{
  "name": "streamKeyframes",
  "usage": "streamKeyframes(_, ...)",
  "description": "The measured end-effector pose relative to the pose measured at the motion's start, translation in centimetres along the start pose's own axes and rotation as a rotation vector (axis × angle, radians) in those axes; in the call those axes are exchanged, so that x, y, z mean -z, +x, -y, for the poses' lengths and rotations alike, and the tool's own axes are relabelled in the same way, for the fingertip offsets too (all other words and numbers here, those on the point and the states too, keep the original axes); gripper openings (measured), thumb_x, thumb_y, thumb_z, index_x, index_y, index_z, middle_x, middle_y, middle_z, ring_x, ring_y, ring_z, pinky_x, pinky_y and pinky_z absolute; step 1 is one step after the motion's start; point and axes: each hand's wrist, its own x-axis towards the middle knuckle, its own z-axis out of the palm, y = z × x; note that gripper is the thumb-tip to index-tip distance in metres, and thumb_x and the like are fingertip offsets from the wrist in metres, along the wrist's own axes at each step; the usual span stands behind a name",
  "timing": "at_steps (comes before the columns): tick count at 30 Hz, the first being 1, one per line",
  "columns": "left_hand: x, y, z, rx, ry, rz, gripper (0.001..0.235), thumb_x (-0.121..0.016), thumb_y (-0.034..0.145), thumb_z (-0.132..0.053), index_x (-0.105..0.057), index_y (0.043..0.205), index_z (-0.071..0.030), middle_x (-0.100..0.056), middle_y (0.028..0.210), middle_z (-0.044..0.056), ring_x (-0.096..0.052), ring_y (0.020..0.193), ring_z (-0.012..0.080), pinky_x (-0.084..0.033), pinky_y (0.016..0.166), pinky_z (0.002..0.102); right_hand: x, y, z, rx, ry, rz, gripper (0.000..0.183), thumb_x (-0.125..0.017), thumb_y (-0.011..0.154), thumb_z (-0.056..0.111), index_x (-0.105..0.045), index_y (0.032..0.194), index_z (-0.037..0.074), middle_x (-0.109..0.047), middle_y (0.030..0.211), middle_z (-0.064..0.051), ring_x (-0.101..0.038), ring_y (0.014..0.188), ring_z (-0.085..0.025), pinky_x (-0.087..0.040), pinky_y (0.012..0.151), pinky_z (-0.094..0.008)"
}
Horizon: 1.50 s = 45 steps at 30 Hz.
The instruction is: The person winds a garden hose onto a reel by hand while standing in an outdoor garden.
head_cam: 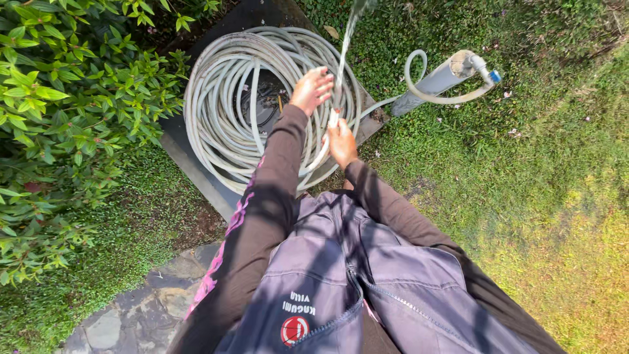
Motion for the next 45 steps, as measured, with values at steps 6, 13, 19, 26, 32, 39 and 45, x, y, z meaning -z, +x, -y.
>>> streamKeyframes(6, -4.6, 8.4, 0.7, 0.046, -0.319, 0.068, 0.058, -0.043, 0.104, -0.042, -0.045, 0.150, -0.007, -0.059, 0.145, 0.018, -0.056, 0.126, 0.0305, -0.048, 0.103, 0.046, 2.7, -0.1, 0.4, 0.261, -0.060, 0.018, 0.014, -0.051, 0.108, 0.017, -0.054, 0.107, 0.004, -0.063, 0.077, -0.005, -0.065, 0.065, -0.014, -0.055, 0.060, -0.033)
streamKeyframes(13, -8.6, 7.7, -0.4, -0.038, -0.293, 0.087, 0.055, -0.055, 0.103, -0.039, -0.043, 0.149, -0.011, -0.055, 0.150, 0.014, -0.058, 0.131, 0.0277, -0.045, 0.109, 0.043, 5.7, -1.2, 6.4, 0.148, -0.453, -0.014, 0.018, -0.055, 0.103, 0.022, -0.058, 0.112, 0.006, -0.069, 0.070, -0.012, -0.070, 0.064, -0.025, -0.052, 0.059, -0.039)
streamKeyframes(19, -9.5, 7.0, -1.3, -0.097, -0.199, -0.055, 0.055, -0.070, 0.096, -0.027, -0.052, 0.144, -0.005, -0.062, 0.140, 0.017, -0.064, 0.123, 0.0258, -0.052, 0.104, 0.040, 6.4, 0.0, 5.7, 0.134, -0.424, -0.038, 0.023, -0.058, 0.101, 0.023, -0.059, 0.115, 0.005, -0.071, 0.073, -0.018, -0.074, 0.068, -0.030, -0.053, 0.061, -0.042)
streamKeyframes(26, -7.1, 10.7, 2.9, -0.155, -0.224, -0.063, 0.035, -0.064, 0.095, -0.006, -0.065, 0.130, -0.005, -0.073, 0.121, 0.011, -0.070, 0.110, 0.0252, -0.054, 0.100, 0.042, 6.9, 2.4, 2.5, 0.099, -0.422, -0.064, 0.029, -0.058, 0.101, 0.025, -0.054, 0.118, 0.002, -0.072, 0.071, -0.019, -0.075, 0.066, -0.030, -0.056, 0.060, -0.043)
streamKeyframes(32, -7.5, 8.8, 1.7, -0.135, -0.259, -0.051, 0.044, -0.063, 0.091, 0.003, -0.064, 0.132, -0.011, -0.068, 0.133, 0.011, -0.066, 0.123, 0.0257, -0.053, 0.108, 0.041, 7.1, 3.0, 2.1, 0.120, -0.459, -0.083, 0.028, -0.059, 0.102, 0.025, -0.055, 0.119, 0.003, -0.073, 0.073, -0.019, -0.075, 0.068, -0.031, -0.056, 0.061, -0.043)
streamKeyframes(39, -6.9, 9.1, 2.5, -0.281, -0.285, -0.045, 0.044, -0.073, 0.090, -0.002, -0.065, 0.133, -0.007, -0.067, 0.137, 0.011, -0.064, 0.129, 0.0289, -0.045, 0.117, 0.043, 6.9, 3.8, 0.8, 0.144, -0.391, -0.094, 0.034, -0.056, 0.101, 0.027, -0.056, 0.122, 0.000, -0.074, 0.076, -0.018, -0.077, 0.069, -0.028, -0.057, 0.061, -0.041)
streamKeyframes(45, -5.3, 5.1, 6.9, -0.266, 0.653, 0.038, 0.031, -0.057, 0.100, -0.026, -0.074, 0.113, -0.003, -0.076, 0.110, 0.009, -0.068, 0.103, 0.0203, -0.052, 0.094, 0.035, 8.3, 5.9, 2.3, 0.044, -0.142, -0.132, 0.030, -0.057, 0.105, 0.032, -0.056, 0.107, 0.002, -0.067, 0.077, -0.009, -0.064, 0.061, -0.017, -0.051, 0.052, -0.033)
